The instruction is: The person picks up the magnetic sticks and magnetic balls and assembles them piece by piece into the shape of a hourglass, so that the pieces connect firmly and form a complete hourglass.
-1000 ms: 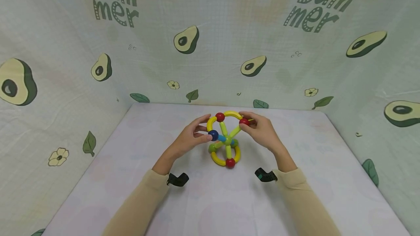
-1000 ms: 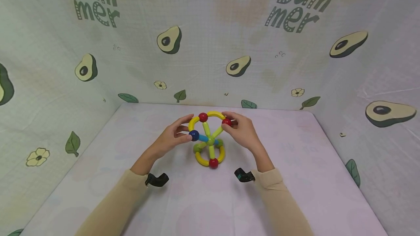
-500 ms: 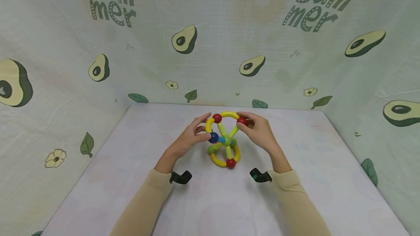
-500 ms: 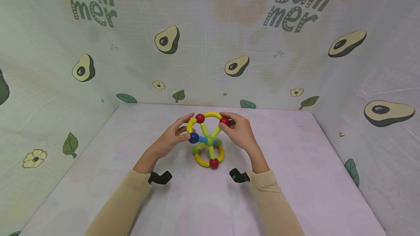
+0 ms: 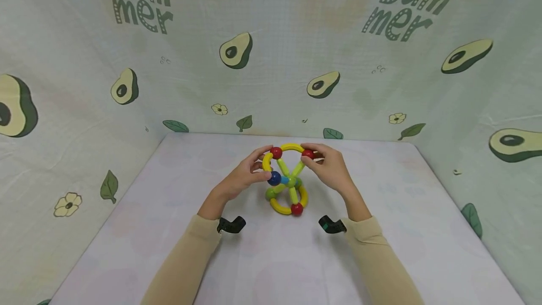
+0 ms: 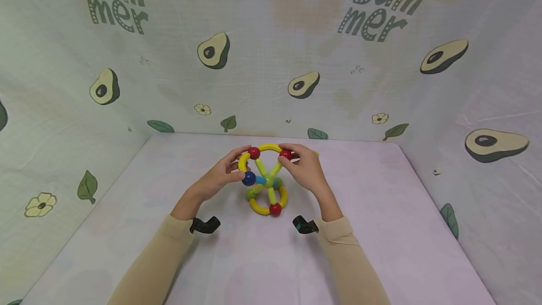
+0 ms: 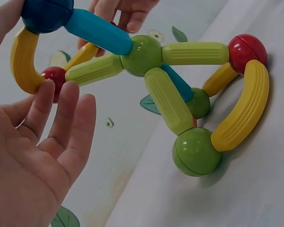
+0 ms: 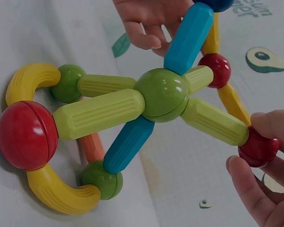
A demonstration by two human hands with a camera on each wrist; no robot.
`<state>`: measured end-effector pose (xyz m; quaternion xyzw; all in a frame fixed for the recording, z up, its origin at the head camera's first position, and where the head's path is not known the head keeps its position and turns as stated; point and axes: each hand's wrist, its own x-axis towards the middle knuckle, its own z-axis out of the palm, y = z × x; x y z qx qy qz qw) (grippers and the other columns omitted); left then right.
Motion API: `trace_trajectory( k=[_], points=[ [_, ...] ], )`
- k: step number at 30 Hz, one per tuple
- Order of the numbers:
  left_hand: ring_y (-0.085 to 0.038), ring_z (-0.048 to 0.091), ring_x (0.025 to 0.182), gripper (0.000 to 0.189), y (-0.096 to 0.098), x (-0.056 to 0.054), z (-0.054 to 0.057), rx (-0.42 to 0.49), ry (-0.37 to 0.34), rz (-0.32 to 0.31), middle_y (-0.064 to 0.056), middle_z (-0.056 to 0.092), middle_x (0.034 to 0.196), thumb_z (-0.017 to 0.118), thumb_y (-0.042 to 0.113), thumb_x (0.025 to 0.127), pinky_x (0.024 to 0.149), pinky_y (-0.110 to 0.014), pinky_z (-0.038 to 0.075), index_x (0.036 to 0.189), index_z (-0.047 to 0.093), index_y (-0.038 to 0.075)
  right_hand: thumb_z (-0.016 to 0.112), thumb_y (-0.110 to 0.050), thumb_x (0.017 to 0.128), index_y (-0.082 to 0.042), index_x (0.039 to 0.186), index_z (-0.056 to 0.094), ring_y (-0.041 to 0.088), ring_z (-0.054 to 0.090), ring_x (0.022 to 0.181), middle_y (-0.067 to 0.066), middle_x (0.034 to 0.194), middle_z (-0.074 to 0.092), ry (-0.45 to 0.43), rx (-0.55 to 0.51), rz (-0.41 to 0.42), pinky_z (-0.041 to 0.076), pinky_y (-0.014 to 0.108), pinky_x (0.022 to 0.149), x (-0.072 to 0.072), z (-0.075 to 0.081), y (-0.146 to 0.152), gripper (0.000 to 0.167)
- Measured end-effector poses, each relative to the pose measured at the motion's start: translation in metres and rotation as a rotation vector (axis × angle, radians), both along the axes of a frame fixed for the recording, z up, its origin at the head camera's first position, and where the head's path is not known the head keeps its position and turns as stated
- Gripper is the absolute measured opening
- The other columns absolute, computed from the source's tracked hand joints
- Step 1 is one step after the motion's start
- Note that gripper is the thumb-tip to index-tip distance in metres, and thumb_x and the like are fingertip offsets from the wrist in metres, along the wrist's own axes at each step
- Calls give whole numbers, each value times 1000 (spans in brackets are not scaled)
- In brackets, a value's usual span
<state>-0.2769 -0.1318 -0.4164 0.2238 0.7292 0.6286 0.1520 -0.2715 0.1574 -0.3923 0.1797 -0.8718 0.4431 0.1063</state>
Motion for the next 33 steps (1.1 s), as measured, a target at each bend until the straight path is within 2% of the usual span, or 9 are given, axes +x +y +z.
trace_trajectory(
  k=[4, 7, 12, 18, 21, 24, 28, 31, 33],
  points=[
    [-30, 58, 126, 63, -2, 0, 0, -15, 32, 20, -12, 45, 143, 64, 38, 106, 113, -50, 50, 163, 39, 33, 75, -19, 102, -13, 142, 68, 25, 75, 94, 11, 127, 72, -15, -14, 15, 64, 35, 83, 0, 0, 0, 41],
    [-30, 60, 123, 57, -2, 0, 1, -9, 47, 30, -14, 50, 135, 60, 39, 109, 113, -52, 50, 162, 41, 30, 75, -19, 102, -14, 141, 69, 24, 75, 96, 11, 128, 72, -14, -27, 13, 63, 32, 85, 0, -2, -1, 40],
    [-27, 61, 116, 59, -2, 1, 1, 2, 48, 48, -12, 56, 126, 64, 31, 106, 111, -45, 51, 161, 43, 27, 76, -18, 101, -12, 138, 70, 25, 74, 103, 10, 130, 70, 6, -58, 0, 62, 31, 91, 0, -4, -6, 38],
    [-28, 61, 118, 68, -2, 3, 4, -19, 65, 11, -13, 57, 125, 67, 27, 104, 115, -51, 45, 165, 38, 30, 76, -16, 101, -12, 135, 72, 25, 74, 103, 9, 128, 71, 27, -61, -20, 63, 34, 90, 0, -6, -10, 34],
    [-27, 60, 117, 65, -4, 3, 5, -28, 60, -4, -12, 57, 123, 65, 29, 105, 114, -48, 47, 165, 38, 32, 76, -15, 100, -12, 136, 71, 25, 74, 104, 10, 129, 70, 35, -46, -11, 63, 38, 91, 0, -6, -10, 36],
    [-27, 60, 112, 63, -6, 2, 5, 6, 18, -32, -12, 53, 119, 62, 27, 107, 106, -41, 53, 165, 38, 29, 76, -12, 100, -13, 139, 69, 26, 74, 104, 10, 131, 69, 33, -33, 15, 63, 41, 91, 0, -6, -10, 39],
    [-24, 58, 103, 62, -7, 1, 7, 81, -76, -67, -12, 46, 116, 59, 25, 109, 93, -30, 57, 167, 36, 25, 73, -10, 101, -13, 143, 66, 26, 74, 99, 11, 133, 68, 23, -37, 44, 64, 40, 88, 0, -8, -12, 42],
    [-22, 58, 99, 64, -8, 1, 7, 106, -119, -73, -12, 43, 121, 61, 25, 108, 87, -26, 57, 167, 36, 25, 73, -9, 101, -13, 144, 66, 25, 74, 99, 11, 134, 67, 24, -46, 40, 64, 39, 88, 0, -9, -15, 43],
    [-22, 59, 99, 65, -8, 1, 7, 104, -126, -73, -12, 43, 129, 64, 25, 107, 87, -26, 57, 166, 36, 26, 73, -8, 101, -13, 144, 66, 26, 74, 101, 11, 134, 67, 32, -52, 27, 63, 39, 91, 0, -10, -17, 43]
  ],
)
